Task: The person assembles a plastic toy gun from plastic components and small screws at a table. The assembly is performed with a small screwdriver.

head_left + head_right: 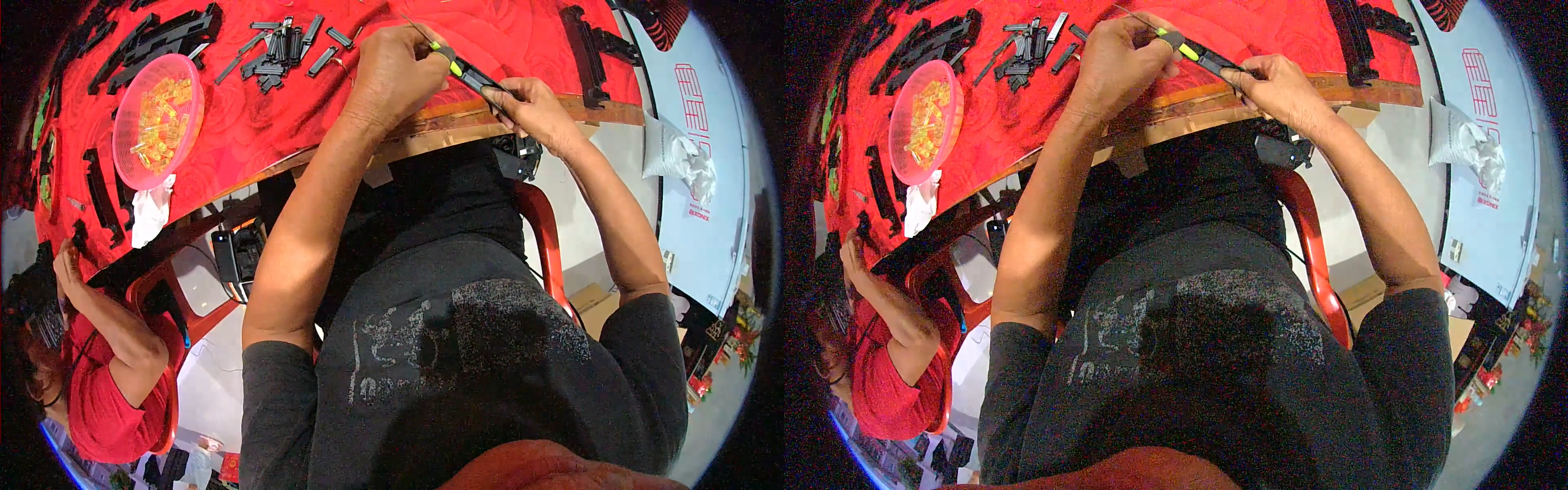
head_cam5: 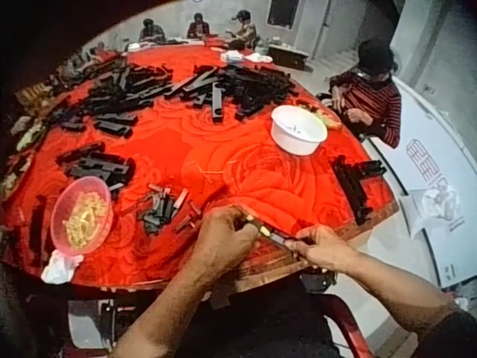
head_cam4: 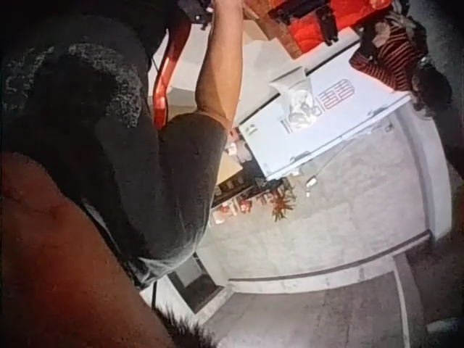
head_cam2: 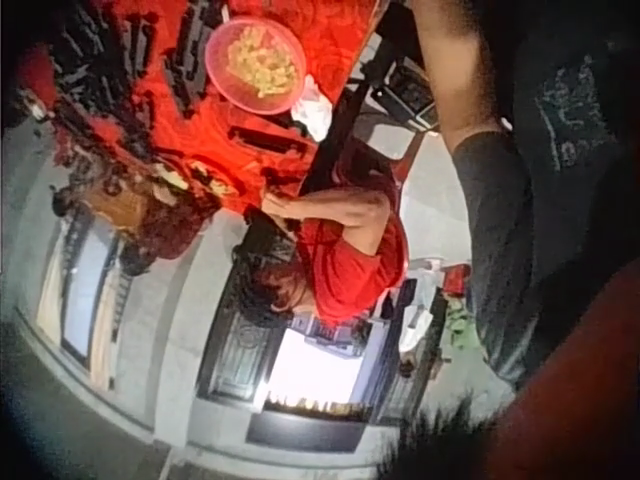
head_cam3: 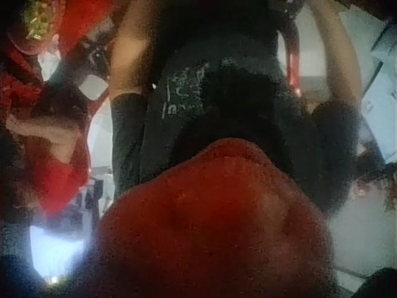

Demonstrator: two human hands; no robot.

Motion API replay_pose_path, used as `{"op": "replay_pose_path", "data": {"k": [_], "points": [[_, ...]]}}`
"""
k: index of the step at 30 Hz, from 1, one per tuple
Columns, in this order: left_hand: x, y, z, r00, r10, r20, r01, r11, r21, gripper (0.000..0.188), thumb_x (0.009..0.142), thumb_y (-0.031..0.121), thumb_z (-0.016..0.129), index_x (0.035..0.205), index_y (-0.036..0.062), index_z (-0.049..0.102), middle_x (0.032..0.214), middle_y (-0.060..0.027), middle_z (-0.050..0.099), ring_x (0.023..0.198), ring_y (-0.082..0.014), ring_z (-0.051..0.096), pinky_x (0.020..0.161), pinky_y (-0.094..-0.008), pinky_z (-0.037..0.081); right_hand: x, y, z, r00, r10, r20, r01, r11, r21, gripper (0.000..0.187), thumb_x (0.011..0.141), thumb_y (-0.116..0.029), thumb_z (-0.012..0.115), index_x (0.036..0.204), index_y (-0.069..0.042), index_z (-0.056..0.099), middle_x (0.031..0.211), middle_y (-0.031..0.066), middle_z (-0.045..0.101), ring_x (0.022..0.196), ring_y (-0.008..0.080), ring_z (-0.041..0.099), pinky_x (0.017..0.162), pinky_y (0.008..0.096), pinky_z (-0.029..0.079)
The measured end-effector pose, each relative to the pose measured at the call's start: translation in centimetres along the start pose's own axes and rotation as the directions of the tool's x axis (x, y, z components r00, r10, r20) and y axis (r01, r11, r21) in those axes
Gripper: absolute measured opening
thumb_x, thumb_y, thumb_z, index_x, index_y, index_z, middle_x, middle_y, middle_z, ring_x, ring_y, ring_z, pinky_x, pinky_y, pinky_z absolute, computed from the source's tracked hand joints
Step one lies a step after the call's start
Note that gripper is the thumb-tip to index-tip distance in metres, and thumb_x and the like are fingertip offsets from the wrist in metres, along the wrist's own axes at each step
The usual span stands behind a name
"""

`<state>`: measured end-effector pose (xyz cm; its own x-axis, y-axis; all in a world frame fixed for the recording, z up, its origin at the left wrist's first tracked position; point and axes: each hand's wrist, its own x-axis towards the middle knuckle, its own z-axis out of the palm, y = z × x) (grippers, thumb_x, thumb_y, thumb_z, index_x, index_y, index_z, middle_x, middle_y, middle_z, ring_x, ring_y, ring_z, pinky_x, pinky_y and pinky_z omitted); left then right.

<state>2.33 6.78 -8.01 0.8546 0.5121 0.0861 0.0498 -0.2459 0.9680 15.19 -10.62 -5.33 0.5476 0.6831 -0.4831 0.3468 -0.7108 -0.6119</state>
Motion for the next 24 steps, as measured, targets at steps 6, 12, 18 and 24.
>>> {"op": "replay_pose_path", "data": {"k": [6,12,18,24], "points": [[-0.09,-0.31,0.28,0.999,-0.034,0.028,0.036,0.996,-0.083,0.012,0.082,0.004,0.059,0.091,-0.0028,0.064,0.075,-0.0085,0.068,0.063,-0.0125,0.066,0.058,-0.0248,0.054,0.04,-0.12,0.08,1.0,0.01,-0.01,-0.01,1.0,-0.012,0.034,0.095,-0.033,0.058,0.073,-0.007,0.058,0.054,-0.0039,0.049,0.045,0.0045,0.043,0.042,0.0219,0.033],[-0.39,0.16,0.32,0.999,-0.028,0.018,0.031,0.991,-0.131,0.012,0.086,0.006,0.059,0.093,-0.0032,0.062,0.076,-0.009,0.068,0.064,-0.0131,0.066,0.057,-0.0253,0.054,0.08,-0.13,0.07,1.0,0.029,0.003,-0.029,0.999,0.013,0.034,0.094,-0.034,0.058,0.073,-0.007,0.058,0.053,-0.0041,0.05,0.043,0.0039,0.042,0.041,0.0215,0.031],[-0.37,0.13,0.31,1.0,0.001,0.009,0.0,0.992,-0.124,0.012,0.087,0.007,0.058,0.094,-0.0023,0.062,0.076,-0.0086,0.067,0.064,-0.0129,0.066,0.057,-0.0246,0.054,-0.03,-0.18,0.07,0.999,0.038,0.002,-0.039,0.999,0.024,0.034,0.095,-0.034,0.058,0.073,-0.008,0.058,0.053,-0.0043,0.049,0.042,0.0035,0.04,0.04,0.0211,0.03],[-0.51,-0.06,0.29,0.999,-0.022,0.037,0.026,0.994,-0.11,0.011,0.088,0.008,0.059,0.092,-0.0019,0.062,0.075,-0.0078,0.067,0.063,-0.0119,0.065,0.056,-0.0242,0.053,-0.02,-0.25,0.11,0.999,0.035,0.002,-0.035,0.999,0.016,0.034,0.095,-0.034,0.058,0.073,-0.007,0.057,0.053,-0.0044,0.048,0.043,0.0035,0.04,0.041,0.021,0.03]]}}
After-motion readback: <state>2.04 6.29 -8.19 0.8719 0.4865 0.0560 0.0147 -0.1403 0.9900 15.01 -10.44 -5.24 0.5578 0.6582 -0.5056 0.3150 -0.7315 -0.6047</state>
